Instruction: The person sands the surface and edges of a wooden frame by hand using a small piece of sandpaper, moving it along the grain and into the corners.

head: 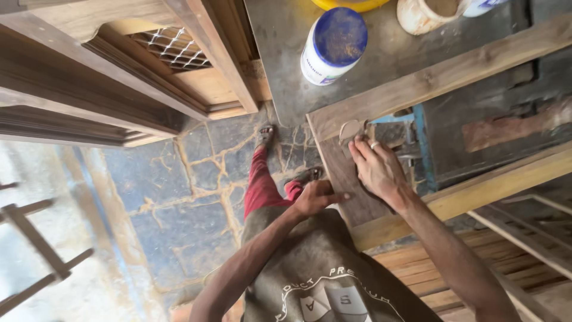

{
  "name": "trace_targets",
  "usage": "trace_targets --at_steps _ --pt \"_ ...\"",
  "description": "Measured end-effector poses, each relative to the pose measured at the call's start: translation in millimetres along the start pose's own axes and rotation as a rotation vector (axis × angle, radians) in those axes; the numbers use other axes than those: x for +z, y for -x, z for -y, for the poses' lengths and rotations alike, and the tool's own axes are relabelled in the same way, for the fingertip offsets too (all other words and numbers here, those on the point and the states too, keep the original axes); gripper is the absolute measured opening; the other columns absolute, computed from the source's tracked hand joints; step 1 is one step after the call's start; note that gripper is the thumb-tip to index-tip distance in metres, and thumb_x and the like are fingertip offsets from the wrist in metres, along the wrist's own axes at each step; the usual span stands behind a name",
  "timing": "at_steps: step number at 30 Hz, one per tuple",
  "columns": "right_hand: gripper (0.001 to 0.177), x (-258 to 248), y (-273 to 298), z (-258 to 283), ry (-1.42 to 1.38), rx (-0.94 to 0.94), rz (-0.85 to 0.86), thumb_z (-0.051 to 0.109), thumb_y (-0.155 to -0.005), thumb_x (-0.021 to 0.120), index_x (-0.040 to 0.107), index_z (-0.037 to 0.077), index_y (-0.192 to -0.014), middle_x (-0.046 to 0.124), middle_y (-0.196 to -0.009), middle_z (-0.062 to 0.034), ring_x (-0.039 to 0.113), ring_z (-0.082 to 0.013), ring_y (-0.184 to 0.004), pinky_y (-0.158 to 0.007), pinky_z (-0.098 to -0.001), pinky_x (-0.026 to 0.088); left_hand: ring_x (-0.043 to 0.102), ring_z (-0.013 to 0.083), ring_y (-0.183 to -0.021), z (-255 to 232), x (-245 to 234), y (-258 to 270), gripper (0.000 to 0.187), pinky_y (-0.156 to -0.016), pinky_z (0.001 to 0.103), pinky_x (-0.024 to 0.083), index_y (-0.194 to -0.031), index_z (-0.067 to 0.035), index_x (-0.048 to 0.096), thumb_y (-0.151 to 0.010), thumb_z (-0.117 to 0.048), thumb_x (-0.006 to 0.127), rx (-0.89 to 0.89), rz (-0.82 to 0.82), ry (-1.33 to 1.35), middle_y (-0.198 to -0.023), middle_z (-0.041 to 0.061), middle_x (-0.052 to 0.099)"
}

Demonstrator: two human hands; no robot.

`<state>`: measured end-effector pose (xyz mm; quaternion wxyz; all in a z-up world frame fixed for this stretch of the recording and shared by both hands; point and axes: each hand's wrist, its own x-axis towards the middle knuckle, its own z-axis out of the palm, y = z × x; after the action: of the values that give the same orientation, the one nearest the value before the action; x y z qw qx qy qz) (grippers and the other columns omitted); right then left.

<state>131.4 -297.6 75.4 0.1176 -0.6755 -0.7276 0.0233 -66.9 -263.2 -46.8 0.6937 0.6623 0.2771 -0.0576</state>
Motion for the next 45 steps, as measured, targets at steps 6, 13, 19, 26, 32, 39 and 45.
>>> trace_targets --at_steps 6,13,19,26,32,39,45 --pt "0.031 6 -10 -28 -0.08 0.052 0.126 -0.006 -0.085 0.07 0.076 -0.002 -0.116 0.074 -0.11 -0.0178 0.07 -0.0276 -0.092 -0.082 -0.0374 0.058 0.058 0.0085 -0.065 -8 4 9 0.044 -0.061 0.033 0.048 -0.095 0.001 0.077 -0.087 -0.043 0.081 -0.039 -0.116 0.153 -0.071 0.007 0.069" --pt "0.035 0 -46 -22 -0.05 0.034 0.073 -0.007 -0.079 0.07 0.077 -0.004 -0.113 0.074 -0.11 -0.0154 0.07 -0.0316 -0.102 -0.091 -0.0412 0.058 0.062 0.0044 -0.068 7 13 3 0.041 -0.061 0.03 0.052 -0.101 -0.001 0.077 -0.086 -0.039 0.08 0.158 -0.134 0.401 -0.076 0.001 0.074" --pt "0.035 -13 -36 -14 -0.035 -0.007 0.245 -0.006 -0.076 0.07 0.078 -0.002 -0.109 0.076 -0.11 -0.016 0.071 -0.0308 -0.103 -0.09 -0.0401 0.058 0.054 0.0085 -0.062 4 3 -2 0.04 -0.055 0.031 0.045 -0.101 0.0 0.08 -0.086 -0.038 0.082 0.076 -0.062 0.253 -0.069 0.005 0.068" --pt "0.035 -11 -37 -38 -0.165 0.143 0.187 -0.007 -0.085 0.068 0.078 0.005 -0.116 0.076 -0.117 -0.0145 0.073 -0.027 -0.107 -0.09 -0.0339 0.06 0.058 0.0088 -0.064 3 -9 -1 0.046 -0.056 0.032 0.046 -0.103 -0.002 0.078 -0.084 -0.044 0.08 0.128 0.042 0.338 -0.073 0.003 0.071" --pt "0.034 -13 -30 -21 -0.002 -0.024 0.173 -0.009 -0.079 0.069 0.078 -0.001 -0.11 0.076 -0.114 -0.0155 0.072 -0.0293 -0.107 -0.097 -0.0401 0.06 0.057 0.0137 -0.059 13 -1 -9 0.054 -0.053 0.035 0.045 -0.093 -0.001 0.078 -0.081 -0.054 0.079 0.104 -0.011 0.211 -0.064 0.006 0.063" --pt "0.023 9 -37 -2 -0.132 0.053 0.157 -0.008 -0.094 0.068 0.077 -0.002 -0.115 0.075 -0.114 -0.0191 0.073 -0.0281 -0.101 -0.084 -0.0319 0.062 0.057 0.0159 -0.055 16 -1 -9 0.061 -0.051 0.036 0.045 -0.088 0.0 0.076 -0.078 -0.059 0.079 0.166 -0.016 0.233 -0.061 0.008 0.064" --pt "0.034 2 -27 24 -0.02 -0.081 0.179 -0.006 -0.075 0.069 0.077 -0.003 -0.108 0.076 -0.109 -0.0157 0.072 -0.0314 -0.1 -0.089 -0.0405 0.061 0.059 0.0167 -0.055 24 6 -13 0.065 -0.052 0.037 0.046 -0.08 0.003 0.071 -0.078 -0.061 0.081 0.116 -0.042 0.143 -0.06 0.009 0.063"
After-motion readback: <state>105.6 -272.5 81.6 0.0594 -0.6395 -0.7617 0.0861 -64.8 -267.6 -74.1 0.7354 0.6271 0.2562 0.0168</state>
